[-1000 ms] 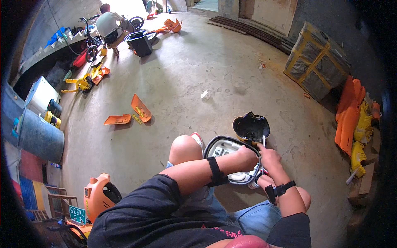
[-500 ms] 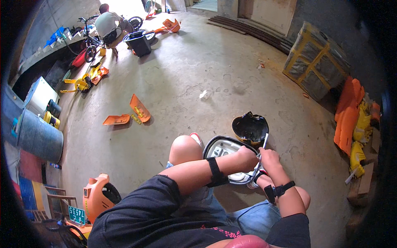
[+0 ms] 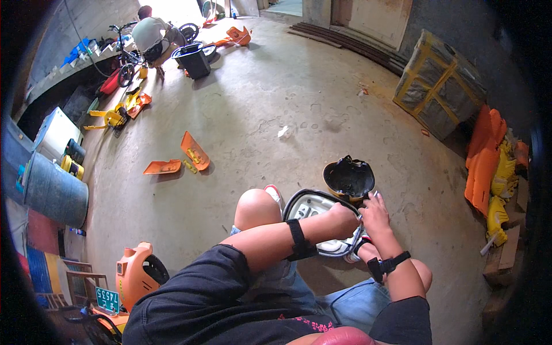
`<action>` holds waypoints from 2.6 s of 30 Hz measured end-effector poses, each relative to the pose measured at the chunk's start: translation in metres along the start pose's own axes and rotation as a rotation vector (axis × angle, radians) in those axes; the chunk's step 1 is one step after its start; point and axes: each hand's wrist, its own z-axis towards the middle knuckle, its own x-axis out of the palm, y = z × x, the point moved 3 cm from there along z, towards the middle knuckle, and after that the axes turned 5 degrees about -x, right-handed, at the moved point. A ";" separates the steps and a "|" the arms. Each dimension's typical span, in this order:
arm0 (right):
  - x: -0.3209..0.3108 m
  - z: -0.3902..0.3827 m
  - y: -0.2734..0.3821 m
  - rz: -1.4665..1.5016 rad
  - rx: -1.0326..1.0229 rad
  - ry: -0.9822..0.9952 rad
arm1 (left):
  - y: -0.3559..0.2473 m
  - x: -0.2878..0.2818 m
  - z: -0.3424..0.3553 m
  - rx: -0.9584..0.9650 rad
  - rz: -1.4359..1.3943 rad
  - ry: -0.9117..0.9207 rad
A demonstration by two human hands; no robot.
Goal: The recorder is using a screwdriver to remove or tighten screws on a white plastic motorcycle/scooter component housing.
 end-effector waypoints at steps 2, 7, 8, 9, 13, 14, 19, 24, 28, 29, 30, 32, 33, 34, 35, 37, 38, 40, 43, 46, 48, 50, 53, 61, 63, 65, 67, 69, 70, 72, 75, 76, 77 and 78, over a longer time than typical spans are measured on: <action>0.009 0.000 -0.002 -0.018 0.075 0.370 | 0.000 -0.001 0.000 -0.004 -0.029 -0.018; 0.012 0.000 -0.008 0.012 0.455 0.789 | 0.000 -0.005 -0.003 -0.037 -0.031 0.051; 0.010 0.000 -0.009 0.091 0.582 0.723 | -0.001 -0.006 -0.003 -0.030 -0.020 0.071; 0.007 -0.002 -0.009 0.158 0.725 0.668 | -0.001 -0.008 -0.004 -0.035 -0.032 0.064; 0.007 0.001 -0.001 0.259 0.811 0.607 | -0.001 -0.007 -0.005 -0.014 -0.025 0.046; 0.008 0.002 0.000 0.278 0.789 0.637 | -0.001 -0.006 -0.004 -0.006 -0.018 0.044; 0.007 0.006 0.004 0.294 0.548 0.717 | 0.001 0.000 -0.004 0.028 0.019 0.004; 0.003 0.001 0.005 0.354 0.445 0.717 | 0.000 -0.002 -0.005 0.006 0.023 -0.011; 0.006 -0.003 0.001 0.362 0.360 0.807 | 0.000 -0.003 -0.006 0.012 0.022 -0.014; 0.007 -0.005 0.000 0.388 0.341 0.821 | 0.001 -0.002 -0.005 -0.005 0.004 -0.006; 0.006 -0.007 -0.001 0.389 0.332 0.801 | 0.000 -0.001 -0.005 0.013 0.030 0.006; 0.008 -0.011 -0.002 0.336 0.306 0.757 | -0.001 0.002 -0.003 0.047 0.070 0.028; 0.010 -0.013 -0.001 0.370 0.319 0.766 | -0.001 0.004 -0.001 0.029 0.053 0.021; 0.009 -0.013 -0.001 0.268 0.259 0.695 | -0.001 0.006 0.001 0.020 0.064 0.068; 0.008 -0.012 -0.001 0.166 0.202 0.620 | -0.002 0.008 0.004 0.026 0.077 0.110; 0.007 -0.011 0.001 0.130 0.157 0.521 | -0.002 0.010 0.007 0.048 0.097 0.127; 0.006 -0.009 0.001 0.110 0.165 0.490 | -0.001 0.011 0.008 0.043 0.101 0.146; 0.005 -0.006 0.001 0.115 0.199 0.466 | -0.002 0.012 0.009 0.071 0.140 0.153; -0.005 0.005 0.004 0.073 0.044 0.139 | -0.001 0.012 0.010 0.032 0.111 0.113; 0.000 0.009 0.001 0.171 0.025 0.193 | -0.001 0.013 0.010 0.033 0.136 0.119; 0.005 0.009 0.000 0.161 -0.050 0.244 | -0.001 0.012 0.009 0.046 0.128 0.103; 0.008 0.008 -0.002 0.177 -0.077 0.199 | 0.001 0.012 0.008 0.021 0.109 0.100; 0.009 0.007 -0.002 0.103 -0.101 0.175 | 0.003 0.011 0.006 -0.007 0.061 0.086; 0.005 0.008 -0.015 0.053 0.568 0.874 | 0.003 0.010 0.005 -0.085 0.031 0.129; 0.001 0.007 -0.015 0.092 0.585 0.873 | 0.002 0.011 0.004 -0.039 0.059 0.129; 0.002 0.004 -0.012 0.143 0.598 0.846 | 0.002 0.011 0.004 -0.041 0.050 0.120; 0.003 0.000 -0.009 0.221 0.783 0.683 | 0.002 0.011 0.003 -0.039 0.048 0.116; 0.006 0.000 -0.002 0.271 0.773 0.614 | 0.002 0.010 0.003 -0.032 0.021 0.099; 0.006 0.000 -0.001 0.298 0.806 0.569 | 0.002 0.009 0.003 -0.037 0.019 0.093; 0.006 0.004 0.002 0.302 0.729 0.591 | 0.001 0.009 0.002 0.001 0.028 0.086; 0.003 0.007 0.002 0.292 0.642 0.663 | -0.001 0.009 0.002 0.037 0.060 0.110; 0.002 0.007 0.002 0.433 0.590 0.663 | 0.000 0.009 0.002 0.018 0.052 0.116; 0.003 0.007 0.003 0.537 0.576 0.695 | 0.000 0.008 0.001 0.004 0.045 0.090; 0.002 0.006 0.002 0.570 0.536 0.659 | 0.001 0.008 0.002 -0.004 0.040 0.074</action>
